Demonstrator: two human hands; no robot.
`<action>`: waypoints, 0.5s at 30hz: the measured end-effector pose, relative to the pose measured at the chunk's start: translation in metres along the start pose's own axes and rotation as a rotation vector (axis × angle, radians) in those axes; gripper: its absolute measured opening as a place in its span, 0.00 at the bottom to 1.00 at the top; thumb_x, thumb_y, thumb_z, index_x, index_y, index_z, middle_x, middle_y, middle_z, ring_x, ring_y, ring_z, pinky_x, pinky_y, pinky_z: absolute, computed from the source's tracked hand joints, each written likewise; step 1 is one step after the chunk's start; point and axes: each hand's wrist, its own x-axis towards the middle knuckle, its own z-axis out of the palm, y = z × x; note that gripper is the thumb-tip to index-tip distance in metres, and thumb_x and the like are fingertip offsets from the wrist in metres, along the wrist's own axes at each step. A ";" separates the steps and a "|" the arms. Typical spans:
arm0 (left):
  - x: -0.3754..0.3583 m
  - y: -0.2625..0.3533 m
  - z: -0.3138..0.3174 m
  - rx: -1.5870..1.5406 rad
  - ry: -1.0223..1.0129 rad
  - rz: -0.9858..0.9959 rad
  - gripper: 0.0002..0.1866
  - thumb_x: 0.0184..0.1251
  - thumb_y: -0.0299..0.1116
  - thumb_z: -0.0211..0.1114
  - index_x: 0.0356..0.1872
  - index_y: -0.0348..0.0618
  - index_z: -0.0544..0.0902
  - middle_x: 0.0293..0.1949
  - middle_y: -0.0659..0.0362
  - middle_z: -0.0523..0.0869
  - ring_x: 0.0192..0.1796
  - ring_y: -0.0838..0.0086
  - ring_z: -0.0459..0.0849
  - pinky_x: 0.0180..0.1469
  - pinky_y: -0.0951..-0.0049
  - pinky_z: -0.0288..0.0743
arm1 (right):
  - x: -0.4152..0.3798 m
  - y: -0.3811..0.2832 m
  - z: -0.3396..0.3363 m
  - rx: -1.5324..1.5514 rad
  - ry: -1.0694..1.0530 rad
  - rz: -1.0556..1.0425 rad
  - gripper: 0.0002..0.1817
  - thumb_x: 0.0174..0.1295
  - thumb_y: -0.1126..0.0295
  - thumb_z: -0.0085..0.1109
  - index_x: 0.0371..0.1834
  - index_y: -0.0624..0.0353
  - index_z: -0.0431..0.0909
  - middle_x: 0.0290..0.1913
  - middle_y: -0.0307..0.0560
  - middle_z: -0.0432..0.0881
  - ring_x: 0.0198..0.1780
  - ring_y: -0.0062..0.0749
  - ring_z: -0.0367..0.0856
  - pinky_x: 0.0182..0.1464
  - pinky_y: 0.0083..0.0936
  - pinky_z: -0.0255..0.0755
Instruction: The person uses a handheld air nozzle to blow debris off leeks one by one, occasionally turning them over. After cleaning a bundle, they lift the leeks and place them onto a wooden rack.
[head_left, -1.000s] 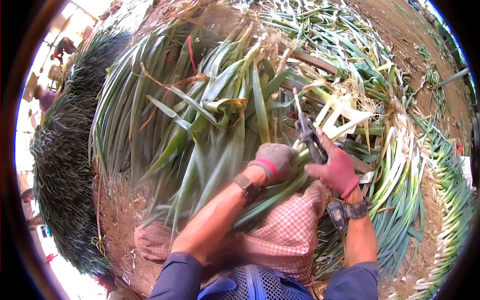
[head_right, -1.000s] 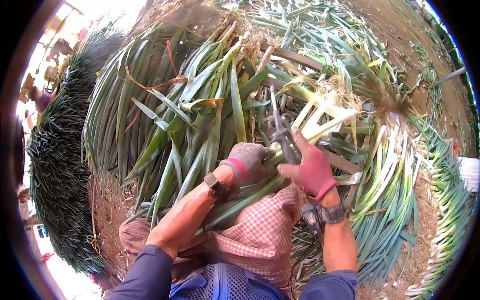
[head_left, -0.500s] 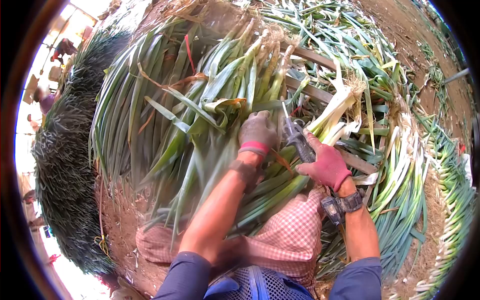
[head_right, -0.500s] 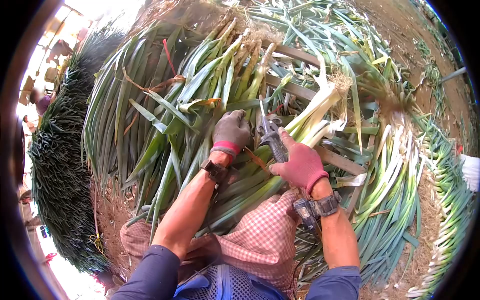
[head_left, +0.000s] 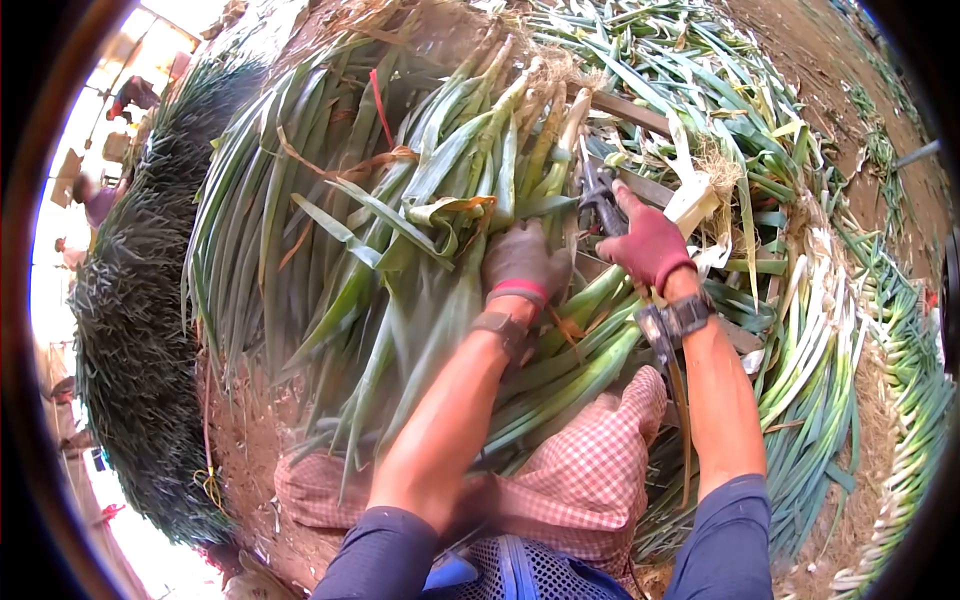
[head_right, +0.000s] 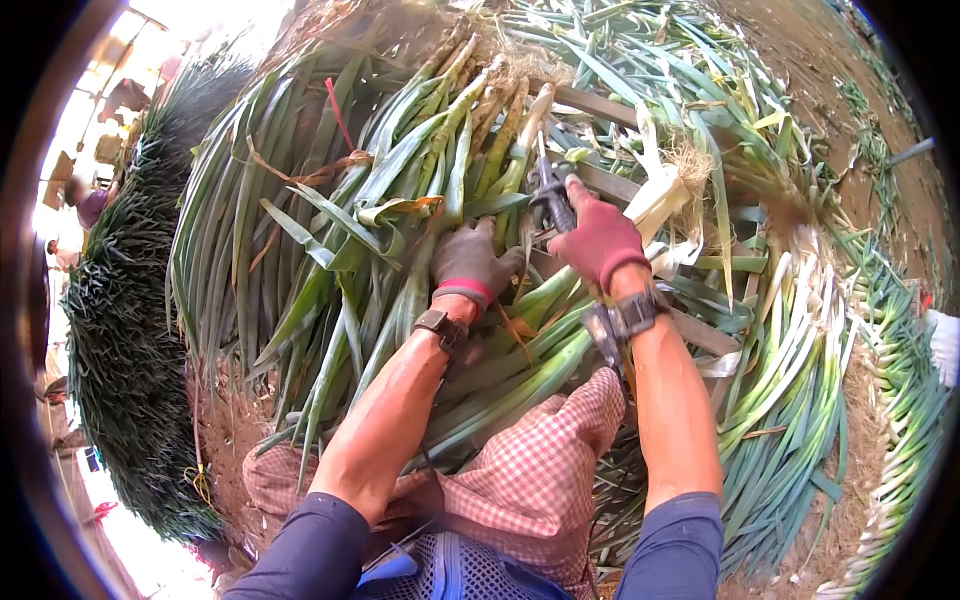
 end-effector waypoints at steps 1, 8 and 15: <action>0.000 0.002 -0.003 0.000 -0.016 -0.009 0.38 0.64 0.56 0.74 0.71 0.42 0.81 0.65 0.46 0.85 0.66 0.50 0.85 0.68 0.53 0.80 | 0.011 0.002 0.006 0.037 0.061 -0.012 0.55 0.51 0.57 0.74 0.87 0.49 0.61 0.45 0.63 0.91 0.45 0.56 0.90 0.54 0.42 0.83; 0.012 0.001 -0.017 -0.038 -0.117 -0.032 0.40 0.55 0.53 0.82 0.66 0.41 0.84 0.59 0.44 0.90 0.62 0.51 0.89 0.66 0.54 0.82 | 0.010 0.011 0.013 -0.002 0.013 0.002 0.55 0.51 0.57 0.75 0.87 0.49 0.62 0.50 0.65 0.90 0.51 0.57 0.90 0.58 0.43 0.81; 0.011 0.000 -0.022 -0.185 -0.174 -0.038 0.29 0.49 0.41 0.80 0.54 0.36 0.90 0.51 0.43 0.94 0.54 0.51 0.93 0.59 0.59 0.84 | -0.092 0.034 0.021 0.119 -0.105 -0.052 0.56 0.49 0.58 0.76 0.86 0.55 0.64 0.59 0.67 0.87 0.58 0.54 0.89 0.65 0.38 0.80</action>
